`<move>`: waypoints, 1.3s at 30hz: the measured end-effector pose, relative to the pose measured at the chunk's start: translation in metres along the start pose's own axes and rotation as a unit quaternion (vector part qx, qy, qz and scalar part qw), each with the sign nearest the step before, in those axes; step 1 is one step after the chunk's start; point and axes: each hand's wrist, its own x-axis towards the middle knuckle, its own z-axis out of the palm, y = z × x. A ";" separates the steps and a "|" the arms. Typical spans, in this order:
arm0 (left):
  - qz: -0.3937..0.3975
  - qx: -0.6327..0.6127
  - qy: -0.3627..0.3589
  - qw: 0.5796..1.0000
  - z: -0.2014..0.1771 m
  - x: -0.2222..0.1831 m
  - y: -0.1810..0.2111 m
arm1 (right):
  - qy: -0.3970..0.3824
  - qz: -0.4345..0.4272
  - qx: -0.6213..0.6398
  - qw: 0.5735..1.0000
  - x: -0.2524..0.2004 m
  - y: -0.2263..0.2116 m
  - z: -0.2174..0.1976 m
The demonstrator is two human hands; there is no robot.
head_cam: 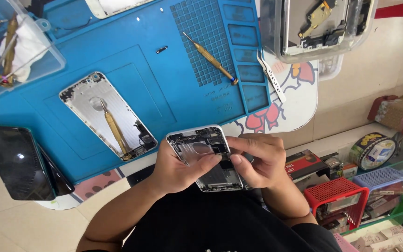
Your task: The recorder is using a screwdriver to disassemble or reassemble internal components of a mobile phone.
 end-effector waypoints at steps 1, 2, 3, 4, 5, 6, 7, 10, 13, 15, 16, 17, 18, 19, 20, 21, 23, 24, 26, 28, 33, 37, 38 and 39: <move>0.000 -0.002 0.001 1.000 0.001 -0.001 -0.001 | -0.002 0.001 -0.001 1.000 -0.004 -0.002 0.000; 0.014 0.000 -0.007 1.000 0.003 -0.001 -0.002 | 0.006 0.008 -0.038 0.999 -0.006 -0.004 0.000; 0.028 0.003 -0.014 1.000 0.005 -0.002 -0.002 | 0.014 0.015 -0.074 0.997 -0.009 -0.007 0.000; 0.032 0.001 -0.010 0.999 0.005 -0.005 -0.005 | 0.008 0.013 -0.074 0.997 -0.011 -0.009 0.001; 0.035 0.028 -0.006 0.999 0.006 -0.008 -0.007 | 0.013 0.029 -0.094 0.995 -0.013 -0.011 0.002; 0.040 0.058 -0.003 0.997 0.006 -0.009 -0.008 | 0.020 0.040 -0.114 0.992 -0.013 -0.013 0.002; 0.048 0.059 0.000 0.997 0.008 -0.009 -0.009 | 0.015 0.034 -0.114 0.993 -0.012 -0.015 0.002; 0.041 0.046 0.015 0.998 0.014 -0.016 -0.010 | 0.004 0.088 -0.106 0.990 -0.014 -0.022 0.004; 0.056 0.040 0.022 0.997 0.018 -0.029 -0.011 | 0.007 0.072 -0.135 0.988 -0.022 -0.029 0.007; 0.065 0.101 0.020 0.993 0.020 -0.039 -0.009 | 0.009 0.062 -0.138 0.988 -0.025 -0.038 0.009; 0.064 0.101 0.019 0.993 0.021 -0.044 -0.010 | 0.010 0.063 -0.139 0.988 -0.028 -0.042 0.010; 0.069 0.096 0.022 0.993 0.023 -0.049 -0.011 | 0.007 0.071 -0.143 0.987 -0.032 -0.045 0.011; 0.074 0.092 0.023 0.993 0.024 -0.052 -0.011 | 0.007 0.078 -0.148 0.986 -0.036 -0.048 0.012; 0.074 0.093 0.020 0.993 0.022 -0.057 -0.014 | 0.010 0.078 -0.149 0.986 -0.039 -0.051 0.013; 0.077 0.110 0.017 0.991 0.021 -0.063 -0.018 | 0.001 0.071 -0.161 0.984 -0.043 -0.055 0.013; 0.080 0.127 0.015 0.989 0.020 -0.069 -0.020 | -0.008 0.065 -0.172 0.983 -0.046 -0.059 0.013; 0.081 0.157 0.014 0.984 0.023 -0.077 -0.018 | -0.023 0.068 -0.160 0.985 -0.051 -0.062 0.013; 0.081 0.186 0.019 0.979 0.024 -0.082 -0.017 | -0.041 0.073 -0.145 0.986 -0.053 -0.064 0.013; 0.077 0.220 0.023 0.972 0.024 -0.089 -0.018 | -0.057 0.079 -0.146 0.985 -0.058 -0.068 0.013; 0.074 0.254 0.029 0.964 0.025 -0.096 -0.019 | -0.074 0.083 -0.146 0.983 -0.061 -0.072 0.013; 0.083 0.300 0.002 0.950 0.029 -0.104 -0.020 | -0.114 0.106 -0.161 0.975 -0.062 -0.078 0.010; 0.084 0.330 -0.010 0.940 0.034 -0.104 -0.015 | -0.158 0.106 -0.131 0.973 -0.061 -0.064 0.002; 0.072 0.369 0.005 0.927 0.034 -0.104 -0.014 | -0.165 0.094 -0.102 0.977 -0.060 -0.060 0.001; 0.061 0.407 0.019 0.911 0.033 -0.103 -0.013 | -0.172 0.082 -0.073 0.979 -0.059 -0.056 0.001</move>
